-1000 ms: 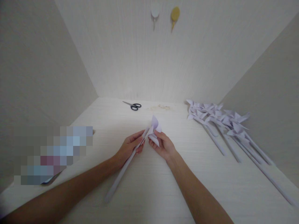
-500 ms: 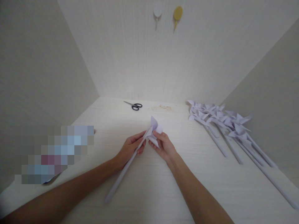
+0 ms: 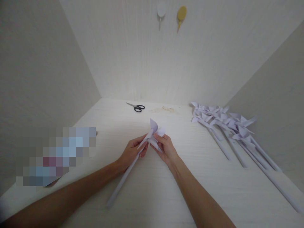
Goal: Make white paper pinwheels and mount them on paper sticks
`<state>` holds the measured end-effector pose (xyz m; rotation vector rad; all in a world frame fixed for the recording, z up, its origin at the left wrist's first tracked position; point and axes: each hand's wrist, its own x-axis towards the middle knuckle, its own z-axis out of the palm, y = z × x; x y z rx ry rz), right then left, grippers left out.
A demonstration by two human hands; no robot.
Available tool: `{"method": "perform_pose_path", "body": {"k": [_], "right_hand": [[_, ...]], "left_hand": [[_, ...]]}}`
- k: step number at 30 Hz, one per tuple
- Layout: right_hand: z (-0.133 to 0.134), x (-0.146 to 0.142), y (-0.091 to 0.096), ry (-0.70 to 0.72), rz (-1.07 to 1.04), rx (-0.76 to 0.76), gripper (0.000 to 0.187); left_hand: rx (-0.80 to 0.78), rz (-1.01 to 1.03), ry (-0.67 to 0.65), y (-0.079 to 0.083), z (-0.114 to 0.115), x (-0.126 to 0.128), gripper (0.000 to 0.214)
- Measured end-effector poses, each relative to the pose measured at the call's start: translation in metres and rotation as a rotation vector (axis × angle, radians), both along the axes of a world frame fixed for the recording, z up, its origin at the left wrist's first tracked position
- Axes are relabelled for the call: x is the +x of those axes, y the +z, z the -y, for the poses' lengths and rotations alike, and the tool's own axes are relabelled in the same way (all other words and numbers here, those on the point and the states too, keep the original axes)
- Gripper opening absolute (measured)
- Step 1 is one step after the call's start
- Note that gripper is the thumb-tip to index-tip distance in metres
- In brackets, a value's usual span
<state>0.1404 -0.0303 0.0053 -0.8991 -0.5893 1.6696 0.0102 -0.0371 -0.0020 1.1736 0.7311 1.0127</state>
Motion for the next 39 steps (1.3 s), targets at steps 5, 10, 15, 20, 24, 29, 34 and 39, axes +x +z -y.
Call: {"method": "perform_pose_path", "body": {"k": [5, 10, 15, 20, 24, 29, 34, 39], "right_hand": [[0.001, -0.002, 0.003, -0.001, -0.005, 0.000, 0.018], [0.001, -0.004, 0.004, -0.004, -0.023, 0.006, 0.019], [0.000, -0.004, 0.005, -0.005, -0.027, 0.009, 0.018], [-0.002, -0.002, 0.003, 0.018, -0.021, 0.022, 0.015], [-0.003, 0.000, 0.001, 0.049, -0.033, 0.066, 0.013], [-0.003, 0.001, -0.001, 0.075, -0.084, 0.066, 0.016], [-0.003, 0.001, -0.001, 0.090, -0.161, 0.039, 0.026], [0.004, -0.006, 0.000, 0.164, 0.046, 0.146, 0.020]], "left_hand": [[0.020, -0.015, 0.004, -0.001, 0.000, 0.000, 0.035], [0.017, 0.012, 0.001, -0.006, -0.001, 0.001, 0.034], [0.005, 0.001, 0.010, -0.005, -0.001, 0.001, 0.027], [0.012, -0.074, 0.009, 0.004, -0.001, 0.001, 0.027], [-0.008, -0.072, 0.009, 0.008, -0.001, 0.002, 0.025], [-0.110, 0.052, 0.067, 0.008, -0.003, 0.005, 0.020], [-0.251, 0.199, 0.118, 0.009, -0.009, 0.003, 0.017], [-0.246, 0.293, 0.190, 0.008, -0.024, -0.007, 0.019]]}}
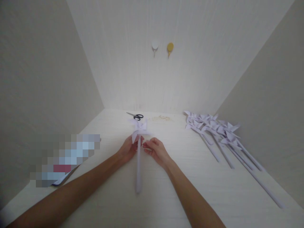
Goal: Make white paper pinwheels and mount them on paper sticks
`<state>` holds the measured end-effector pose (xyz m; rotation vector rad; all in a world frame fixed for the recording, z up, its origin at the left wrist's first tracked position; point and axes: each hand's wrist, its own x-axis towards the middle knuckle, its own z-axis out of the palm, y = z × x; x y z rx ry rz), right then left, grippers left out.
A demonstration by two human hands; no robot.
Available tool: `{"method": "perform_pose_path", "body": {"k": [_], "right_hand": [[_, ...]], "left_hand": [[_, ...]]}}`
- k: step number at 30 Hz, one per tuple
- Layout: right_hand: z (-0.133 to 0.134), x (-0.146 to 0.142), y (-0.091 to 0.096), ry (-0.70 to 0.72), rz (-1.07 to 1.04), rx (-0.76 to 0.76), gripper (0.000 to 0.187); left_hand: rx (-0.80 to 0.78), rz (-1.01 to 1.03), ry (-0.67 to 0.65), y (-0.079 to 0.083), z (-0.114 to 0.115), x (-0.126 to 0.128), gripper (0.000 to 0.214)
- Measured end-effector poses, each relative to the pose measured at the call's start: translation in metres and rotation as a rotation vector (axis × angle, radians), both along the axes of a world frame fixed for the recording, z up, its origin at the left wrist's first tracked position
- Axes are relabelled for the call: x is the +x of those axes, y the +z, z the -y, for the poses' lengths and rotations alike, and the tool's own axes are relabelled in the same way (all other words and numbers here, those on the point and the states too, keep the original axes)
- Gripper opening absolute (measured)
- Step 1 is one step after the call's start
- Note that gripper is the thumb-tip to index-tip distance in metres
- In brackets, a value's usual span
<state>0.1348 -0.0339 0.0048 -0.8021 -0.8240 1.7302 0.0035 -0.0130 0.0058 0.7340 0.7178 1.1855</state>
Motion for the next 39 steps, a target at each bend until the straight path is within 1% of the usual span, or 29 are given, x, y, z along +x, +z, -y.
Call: {"method": "perform_pose_path", "body": {"k": [3, 5, 10, 14, 16, 19, 21, 23, 26, 29, 34, 37, 39], "right_hand": [[0.006, -0.008, -0.001, 0.059, 0.202, 0.133, 0.024], [0.009, -0.013, -0.002, 0.069, 0.297, 0.197, 0.028], [0.011, -0.016, -0.004, -0.026, 0.421, 0.273, 0.028], [0.009, -0.016, -0.005, -0.098, 0.454, 0.288, 0.027], [0.008, -0.015, -0.006, -0.189, 0.470, 0.296, 0.024], [0.007, -0.010, -0.006, -0.452, 0.477, 0.352, 0.018], [0.006, -0.004, -0.006, -0.611, 0.509, 0.418, 0.029], [0.005, 0.000, -0.004, -0.675, 0.582, 0.491, 0.042], [0.006, 0.004, -0.003, -0.650, 0.667, 0.575, 0.049], [0.007, 0.003, -0.005, -0.601, 0.696, 0.635, 0.047], [0.008, 0.001, -0.008, -0.567, 0.769, 0.730, 0.043], [0.010, -0.001, -0.007, -0.499, 0.853, 0.802, 0.046], [0.012, -0.002, -0.006, -0.443, 0.898, 0.873, 0.049]], "left_hand": [[0.014, 0.015, 0.081, -0.001, -0.007, -0.006, 0.018], [0.030, 0.010, 0.092, -0.001, -0.008, -0.008, 0.019], [0.061, -0.035, 0.013, -0.001, -0.003, -0.004, 0.023], [0.033, -0.051, -0.015, -0.003, -0.001, -0.001, 0.036], [0.013, -0.045, -0.026, -0.004, -0.001, -0.001, 0.037], [0.003, -0.043, -0.026, -0.005, -0.002, -0.001, 0.034], [0.011, -0.057, -0.029, -0.005, -0.002, -0.001, 0.032], [0.019, -0.069, -0.040, -0.004, -0.001, -0.001, 0.031], [0.028, -0.073, -0.052, -0.004, -0.001, -0.001, 0.032], [0.019, -0.065, -0.041, -0.002, 0.000, -0.001, 0.032], [0.044, -0.028, -0.060, 0.001, 0.001, -0.001, 0.028], [0.064, -0.032, -0.056, 0.001, 0.000, -0.001, 0.020], [0.069, -0.027, -0.053, -0.001, -0.001, -0.001, 0.019]]}}
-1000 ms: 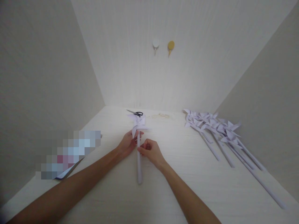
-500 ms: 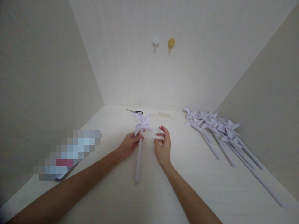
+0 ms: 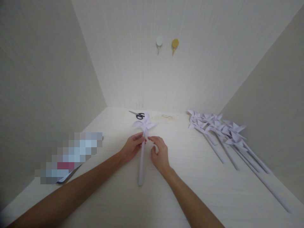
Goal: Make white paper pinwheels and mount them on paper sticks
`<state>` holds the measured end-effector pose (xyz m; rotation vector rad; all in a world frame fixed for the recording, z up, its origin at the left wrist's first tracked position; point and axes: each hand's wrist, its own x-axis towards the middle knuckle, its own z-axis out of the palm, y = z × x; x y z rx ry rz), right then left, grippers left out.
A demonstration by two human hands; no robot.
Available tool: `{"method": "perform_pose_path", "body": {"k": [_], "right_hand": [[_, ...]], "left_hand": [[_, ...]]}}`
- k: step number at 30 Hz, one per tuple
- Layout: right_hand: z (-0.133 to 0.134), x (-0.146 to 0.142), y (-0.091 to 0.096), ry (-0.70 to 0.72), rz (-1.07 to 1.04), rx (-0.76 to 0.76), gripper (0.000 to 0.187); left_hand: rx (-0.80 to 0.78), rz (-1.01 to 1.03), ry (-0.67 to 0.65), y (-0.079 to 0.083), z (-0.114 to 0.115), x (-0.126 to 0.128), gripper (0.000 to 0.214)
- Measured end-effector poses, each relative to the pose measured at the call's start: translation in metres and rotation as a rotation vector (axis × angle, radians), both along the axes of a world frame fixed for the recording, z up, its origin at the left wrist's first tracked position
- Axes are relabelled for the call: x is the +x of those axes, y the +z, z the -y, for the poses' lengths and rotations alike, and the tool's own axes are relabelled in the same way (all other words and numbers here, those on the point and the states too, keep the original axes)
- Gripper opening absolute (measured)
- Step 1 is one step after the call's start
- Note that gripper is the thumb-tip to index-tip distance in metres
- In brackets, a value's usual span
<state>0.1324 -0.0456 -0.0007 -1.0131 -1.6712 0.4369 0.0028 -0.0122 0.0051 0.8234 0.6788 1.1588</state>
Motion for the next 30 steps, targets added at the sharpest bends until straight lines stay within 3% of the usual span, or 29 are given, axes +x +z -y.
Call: {"method": "perform_pose_path", "body": {"k": [4, 8, 12, 18, 26, 30], "right_hand": [[0.002, -0.002, 0.001, 0.047, 0.068, 0.043, 0.047], [-0.001, 0.000, 0.001, -0.174, -0.119, 0.015, 0.037], [-0.006, 0.007, -0.002, -0.328, -0.262, -0.029, 0.054], [-0.011, 0.011, -0.005, -0.282, -0.170, -0.110, 0.056], [-0.008, 0.009, -0.004, -0.302, -0.069, -0.083, 0.041], [-0.004, 0.005, -0.002, -0.199, 0.026, -0.015, 0.040]], "left_hand": [[-0.029, 0.014, -0.009, -0.003, -0.001, -0.001, 0.027], [-0.027, -0.014, -0.062, -0.003, -0.001, -0.001, 0.023], [-0.001, -0.031, -0.150, -0.004, 0.000, -0.001, 0.020], [-0.021, -0.021, -0.126, -0.005, 0.000, -0.001, 0.024], [-0.051, -0.008, -0.056, -0.004, 0.000, 0.000, 0.023], [-0.001, -0.017, -0.104, -0.002, 0.001, -0.001, 0.019]]}}
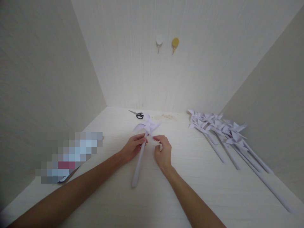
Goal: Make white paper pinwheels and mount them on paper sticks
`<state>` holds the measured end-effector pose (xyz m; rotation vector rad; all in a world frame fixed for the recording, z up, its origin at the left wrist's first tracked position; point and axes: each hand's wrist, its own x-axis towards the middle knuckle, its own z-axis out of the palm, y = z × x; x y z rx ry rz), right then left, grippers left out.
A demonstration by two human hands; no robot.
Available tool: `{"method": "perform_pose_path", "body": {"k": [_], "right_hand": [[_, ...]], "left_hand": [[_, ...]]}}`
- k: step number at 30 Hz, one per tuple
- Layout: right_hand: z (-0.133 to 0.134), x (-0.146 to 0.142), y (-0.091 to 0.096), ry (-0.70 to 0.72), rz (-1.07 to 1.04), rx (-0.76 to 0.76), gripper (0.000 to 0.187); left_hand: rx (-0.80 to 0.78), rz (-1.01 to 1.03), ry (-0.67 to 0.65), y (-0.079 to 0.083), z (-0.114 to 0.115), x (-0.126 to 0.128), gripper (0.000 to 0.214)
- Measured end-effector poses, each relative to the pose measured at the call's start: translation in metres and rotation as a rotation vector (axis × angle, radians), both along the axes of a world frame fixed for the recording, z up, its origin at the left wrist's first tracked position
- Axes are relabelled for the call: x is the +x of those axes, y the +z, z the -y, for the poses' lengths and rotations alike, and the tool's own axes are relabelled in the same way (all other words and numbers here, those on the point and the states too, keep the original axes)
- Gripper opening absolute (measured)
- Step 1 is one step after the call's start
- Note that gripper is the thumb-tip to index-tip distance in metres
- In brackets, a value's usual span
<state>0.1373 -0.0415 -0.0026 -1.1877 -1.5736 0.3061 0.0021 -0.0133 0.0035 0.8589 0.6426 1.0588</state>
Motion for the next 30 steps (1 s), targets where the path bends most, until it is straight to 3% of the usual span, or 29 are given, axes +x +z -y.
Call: {"method": "perform_pose_path", "body": {"k": [5, 9, 13, 18, 25, 30], "right_hand": [[0.003, -0.004, 0.001, 0.187, 0.085, 0.076, 0.047], [0.001, -0.002, 0.000, -0.035, -0.091, 0.058, 0.040], [-0.003, 0.004, -0.001, -0.158, -0.252, 0.012, 0.061], [-0.006, 0.006, -0.003, -0.070, -0.186, -0.022, 0.067], [-0.003, 0.001, -0.001, -0.024, -0.088, 0.031, 0.049], [0.002, -0.003, 0.001, 0.091, 0.039, 0.051, 0.044]], "left_hand": [[0.001, 0.007, -0.001, 0.000, 0.000, -0.001, 0.018], [-0.025, 0.006, -0.025, -0.001, 0.000, 0.000, 0.020], [-0.025, -0.005, -0.034, -0.001, 0.000, 0.000, 0.021], [-0.033, -0.010, -0.031, 0.001, 0.000, 0.000, 0.020], [-0.092, 0.033, 0.046, 0.001, -0.001, -0.001, 0.023], [-0.038, 0.047, 0.023, 0.002, -0.001, -0.002, 0.020]]}}
